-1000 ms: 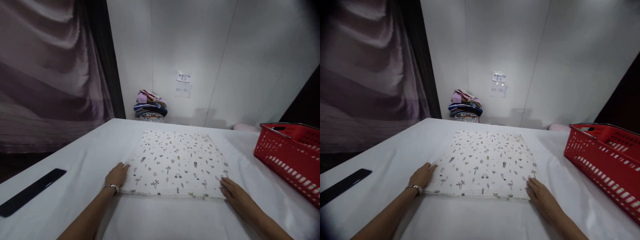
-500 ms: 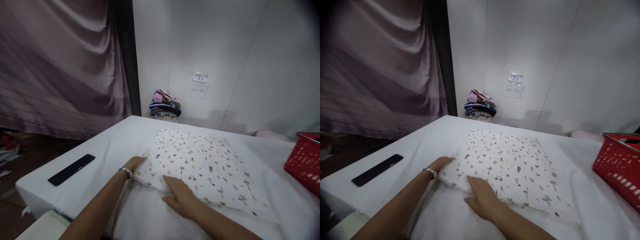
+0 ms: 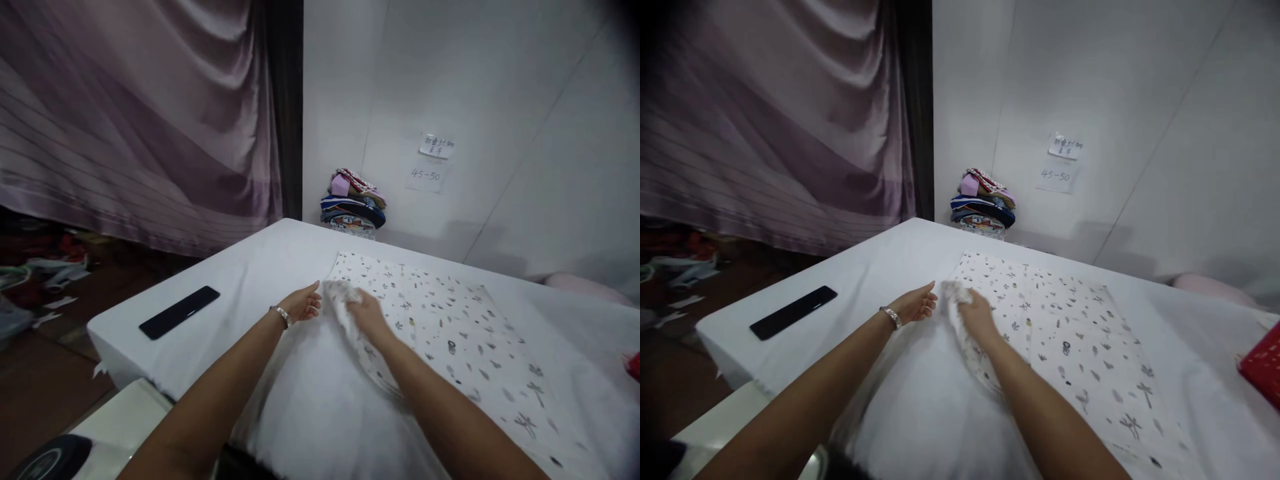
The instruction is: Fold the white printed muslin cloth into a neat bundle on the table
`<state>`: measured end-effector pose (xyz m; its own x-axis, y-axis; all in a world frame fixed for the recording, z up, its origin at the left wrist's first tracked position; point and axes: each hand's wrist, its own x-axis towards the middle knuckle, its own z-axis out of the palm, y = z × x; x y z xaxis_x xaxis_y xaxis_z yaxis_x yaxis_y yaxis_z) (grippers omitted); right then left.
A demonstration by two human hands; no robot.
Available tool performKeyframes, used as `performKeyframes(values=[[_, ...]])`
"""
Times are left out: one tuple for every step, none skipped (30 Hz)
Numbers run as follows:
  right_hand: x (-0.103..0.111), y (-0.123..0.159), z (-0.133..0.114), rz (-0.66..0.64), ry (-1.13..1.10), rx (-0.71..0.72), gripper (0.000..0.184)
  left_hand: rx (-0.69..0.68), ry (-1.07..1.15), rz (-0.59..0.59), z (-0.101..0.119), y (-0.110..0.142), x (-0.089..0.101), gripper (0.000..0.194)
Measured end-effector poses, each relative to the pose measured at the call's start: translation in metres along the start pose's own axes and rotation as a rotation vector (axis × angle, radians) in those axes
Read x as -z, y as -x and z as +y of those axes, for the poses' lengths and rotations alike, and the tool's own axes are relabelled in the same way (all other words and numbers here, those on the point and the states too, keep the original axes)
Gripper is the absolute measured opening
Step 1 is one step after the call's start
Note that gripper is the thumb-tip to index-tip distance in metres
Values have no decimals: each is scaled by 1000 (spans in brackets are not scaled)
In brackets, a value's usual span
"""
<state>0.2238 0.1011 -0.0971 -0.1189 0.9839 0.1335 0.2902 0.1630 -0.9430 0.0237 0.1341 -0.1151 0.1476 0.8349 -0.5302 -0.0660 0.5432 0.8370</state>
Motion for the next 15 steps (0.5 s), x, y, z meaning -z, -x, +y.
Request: performKeyframes(values=[[21,-4,4,87,-167,-99,27,-4,-1,17,-1,-1,2,50],[43,-5,10,177,-342,-153,30,-10,-5,34,-4,-1,4,48],[67,-5,17,250,-496,-172,31,-13,-9,43,-8,-1,5,46],[91,-2,27,330,-610,-191,30,-12,-15,44,-12,-1,5,43],[114,3,38,418,-685,-220,27,-14,-21,40,-16,-1,5,42],[136,10,50,484,-725,-248,24,-18,-30,34,-21,-1,4,41],[155,18,63,544,-738,-264,23,-24,-41,29,-24,-1,3,41],[171,27,77,614,-733,-276,22,-33,-57,26,-26,-2,2,42],[185,36,91,636,-713,-282,22,-43,-77,23,-28,-3,1,43],[195,45,103,639,-675,-289,22,-51,-99,21,-28,-4,-1,43],[202,52,115,636,-628,-294,20,-58,-121,17,-27,-5,-3,44],[206,58,125,623,-576,-298,18,-63,-141,10,-26,-6,-5,44],[208,62,132,614,-527,-301,15,-65,-156,-1,-25,-7,-8,45],[209,65,138,607,-487,-302,13,-66,-167,-15,-23,-8,-11,45],[209,67,142,604,-464,-303,11,-66,-174,-27,-22,-8,-14,46]])
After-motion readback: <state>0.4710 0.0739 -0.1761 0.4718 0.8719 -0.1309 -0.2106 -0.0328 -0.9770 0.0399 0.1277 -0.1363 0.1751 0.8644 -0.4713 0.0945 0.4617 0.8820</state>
